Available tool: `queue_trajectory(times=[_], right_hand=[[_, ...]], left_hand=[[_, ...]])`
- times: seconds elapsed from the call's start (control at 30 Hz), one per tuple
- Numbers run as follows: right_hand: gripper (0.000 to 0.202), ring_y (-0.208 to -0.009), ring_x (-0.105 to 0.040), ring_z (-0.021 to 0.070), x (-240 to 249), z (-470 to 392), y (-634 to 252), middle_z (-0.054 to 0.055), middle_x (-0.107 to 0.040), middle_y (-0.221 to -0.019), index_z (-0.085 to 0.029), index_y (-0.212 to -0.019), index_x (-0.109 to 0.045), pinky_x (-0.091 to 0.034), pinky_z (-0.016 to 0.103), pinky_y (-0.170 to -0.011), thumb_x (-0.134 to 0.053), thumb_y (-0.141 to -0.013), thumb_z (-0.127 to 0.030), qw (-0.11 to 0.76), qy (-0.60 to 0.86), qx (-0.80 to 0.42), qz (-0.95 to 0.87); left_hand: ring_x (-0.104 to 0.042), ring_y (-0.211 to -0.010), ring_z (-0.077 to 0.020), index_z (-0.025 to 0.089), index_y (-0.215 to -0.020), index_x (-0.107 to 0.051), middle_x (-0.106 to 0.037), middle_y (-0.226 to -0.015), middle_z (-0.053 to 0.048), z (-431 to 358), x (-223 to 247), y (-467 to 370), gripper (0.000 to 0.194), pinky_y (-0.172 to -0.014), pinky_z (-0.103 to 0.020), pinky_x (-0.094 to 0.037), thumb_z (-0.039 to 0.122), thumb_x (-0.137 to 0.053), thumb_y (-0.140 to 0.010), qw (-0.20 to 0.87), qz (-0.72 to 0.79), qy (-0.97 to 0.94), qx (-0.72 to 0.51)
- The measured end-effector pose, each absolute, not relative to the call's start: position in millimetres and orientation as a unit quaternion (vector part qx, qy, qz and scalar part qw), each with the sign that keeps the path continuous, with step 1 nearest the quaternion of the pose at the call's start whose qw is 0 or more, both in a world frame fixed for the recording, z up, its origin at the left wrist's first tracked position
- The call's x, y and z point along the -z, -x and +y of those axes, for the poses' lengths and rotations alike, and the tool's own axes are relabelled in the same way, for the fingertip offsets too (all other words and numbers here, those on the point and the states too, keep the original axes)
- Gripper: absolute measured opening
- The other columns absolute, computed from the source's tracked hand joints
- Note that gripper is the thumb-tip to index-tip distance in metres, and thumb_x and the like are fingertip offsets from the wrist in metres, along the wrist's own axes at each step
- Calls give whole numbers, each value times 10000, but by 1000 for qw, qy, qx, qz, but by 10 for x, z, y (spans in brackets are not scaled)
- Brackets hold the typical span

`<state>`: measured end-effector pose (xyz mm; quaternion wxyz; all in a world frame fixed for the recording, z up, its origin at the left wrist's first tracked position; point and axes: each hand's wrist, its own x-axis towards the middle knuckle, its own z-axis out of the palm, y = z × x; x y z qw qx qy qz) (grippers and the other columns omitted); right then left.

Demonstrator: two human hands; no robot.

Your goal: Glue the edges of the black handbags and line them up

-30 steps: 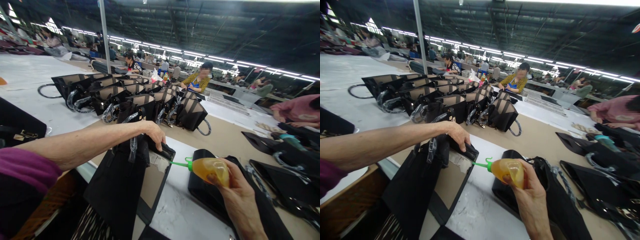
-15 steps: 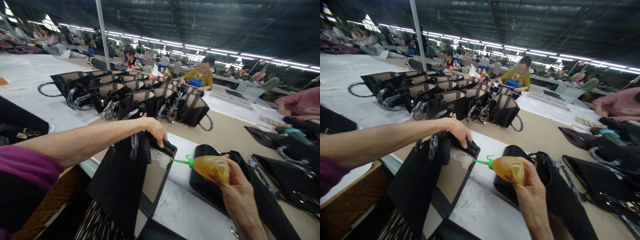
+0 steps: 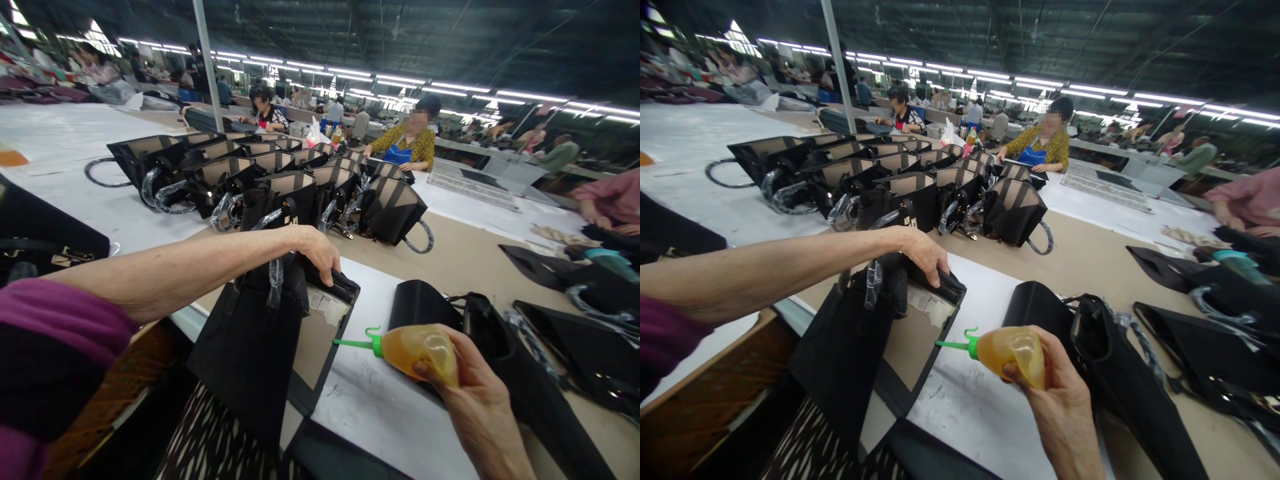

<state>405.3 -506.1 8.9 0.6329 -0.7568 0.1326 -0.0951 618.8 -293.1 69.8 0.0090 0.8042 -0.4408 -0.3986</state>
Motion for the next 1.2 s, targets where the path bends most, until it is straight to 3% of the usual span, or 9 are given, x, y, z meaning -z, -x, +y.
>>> queue_trajectory(times=[0.37, 0.53, 0.7, 0.97, 1.2], right_hand=[[492, -719, -581, 194, 54, -5023, -3831, 3, -623, -888, -241, -1074, -548, -525, 228, -592, -761, -646, -356, 625, 774, 32, 94], [523, -839, -593, 178, -51, -5023, -3935, -10, -629, -961, -258, -1065, -559, -481, 163, -740, -780, -603, -367, 602, 782, 112, 116], [550, -821, -596, 189, -179, -5024, -4087, -13, -631, -936, -262, -1047, -573, -498, 194, -732, -798, -555, -362, 605, 766, 177, 126], [507, -747, -611, 170, -10, -4947, -3851, 7, -655, -898, -242, -1023, -587, -506, 150, -651, -780, -583, -404, 586, 793, 115, 121], [499, -792, -606, 216, 205, -4990, -3651, 25, -644, -938, -241, -1074, -563, -527, 208, -634, -756, -631, -362, 575, 811, 53, 88]], left_hand=[[-558, -718, -146, 217, -946, -681, -675, -788, 34, -2942, -719, -6138, 285, -641, -220, -424, 305, -576, -697, 9, -443, -806, 392], [-564, -712, -158, 190, -977, -671, -677, -811, 3, -2939, -751, -6122, 315, -627, -238, -427, 320, -563, -712, -2, -451, -803, 390], [-566, -726, -160, 197, -1004, -664, -681, -834, 3, -2941, -776, -6094, 325, -630, -237, -424, 313, -569, -716, -9, -447, -808, 384], [-563, -708, -152, 215, -1003, -671, -681, -819, 11, -2926, -796, -6050, 315, -641, -236, -421, 298, -574, -714, -1, -431, -816, 384], [-566, -705, -158, 201, -1007, -667, -685, -832, -3, -2952, -783, -6042, 317, -611, -239, -417, 294, -577, -717, -8, -439, -815, 378]])
